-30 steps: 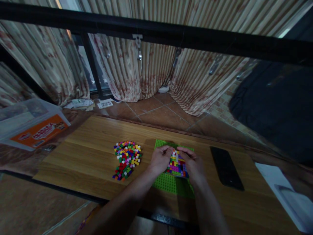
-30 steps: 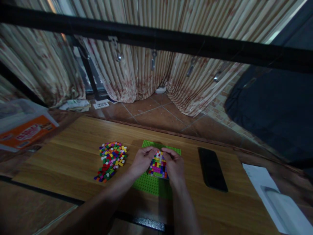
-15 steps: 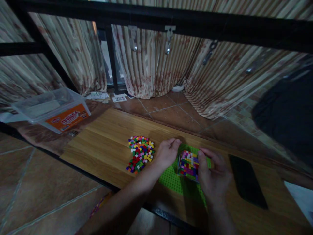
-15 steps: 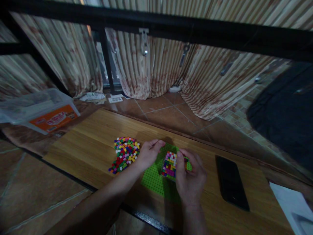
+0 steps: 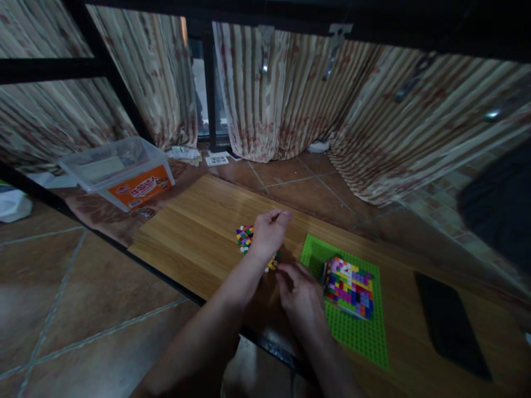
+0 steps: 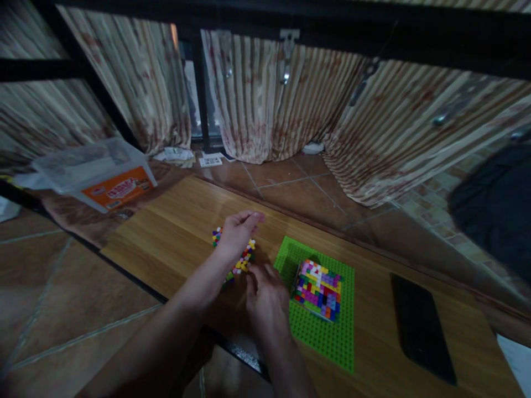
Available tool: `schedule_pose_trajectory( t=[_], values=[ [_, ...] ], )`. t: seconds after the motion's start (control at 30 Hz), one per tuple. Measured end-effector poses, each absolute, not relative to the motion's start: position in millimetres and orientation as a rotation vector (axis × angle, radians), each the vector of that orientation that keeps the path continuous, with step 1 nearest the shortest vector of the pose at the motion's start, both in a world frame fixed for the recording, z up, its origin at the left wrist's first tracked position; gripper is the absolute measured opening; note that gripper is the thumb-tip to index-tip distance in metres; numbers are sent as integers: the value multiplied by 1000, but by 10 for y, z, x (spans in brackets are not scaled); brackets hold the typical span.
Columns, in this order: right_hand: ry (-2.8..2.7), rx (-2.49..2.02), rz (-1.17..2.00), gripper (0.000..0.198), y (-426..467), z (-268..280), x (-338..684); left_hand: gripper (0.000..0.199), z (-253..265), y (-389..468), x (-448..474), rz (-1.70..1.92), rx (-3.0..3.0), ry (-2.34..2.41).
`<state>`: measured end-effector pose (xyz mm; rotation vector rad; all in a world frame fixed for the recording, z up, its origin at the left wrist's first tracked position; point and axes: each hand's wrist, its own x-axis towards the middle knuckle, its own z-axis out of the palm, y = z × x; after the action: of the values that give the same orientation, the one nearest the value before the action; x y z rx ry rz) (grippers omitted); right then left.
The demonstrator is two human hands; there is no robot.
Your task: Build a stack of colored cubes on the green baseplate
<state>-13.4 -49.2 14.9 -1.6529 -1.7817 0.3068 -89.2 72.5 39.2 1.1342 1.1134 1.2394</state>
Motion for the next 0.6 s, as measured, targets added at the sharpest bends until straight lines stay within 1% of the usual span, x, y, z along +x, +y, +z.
schedule_pose_trajectory(
  t=[0.37, 0.6],
  values=[
    [-1838, -1761, 272, 18, -393, 35, -213, 24, 434, 737, -910, 1214, 1082, 1093],
    [-1847, -1768, 232, 19, -399, 26, -219, 23, 362, 688, -812, 1173, 1145, 1034]
  ],
)
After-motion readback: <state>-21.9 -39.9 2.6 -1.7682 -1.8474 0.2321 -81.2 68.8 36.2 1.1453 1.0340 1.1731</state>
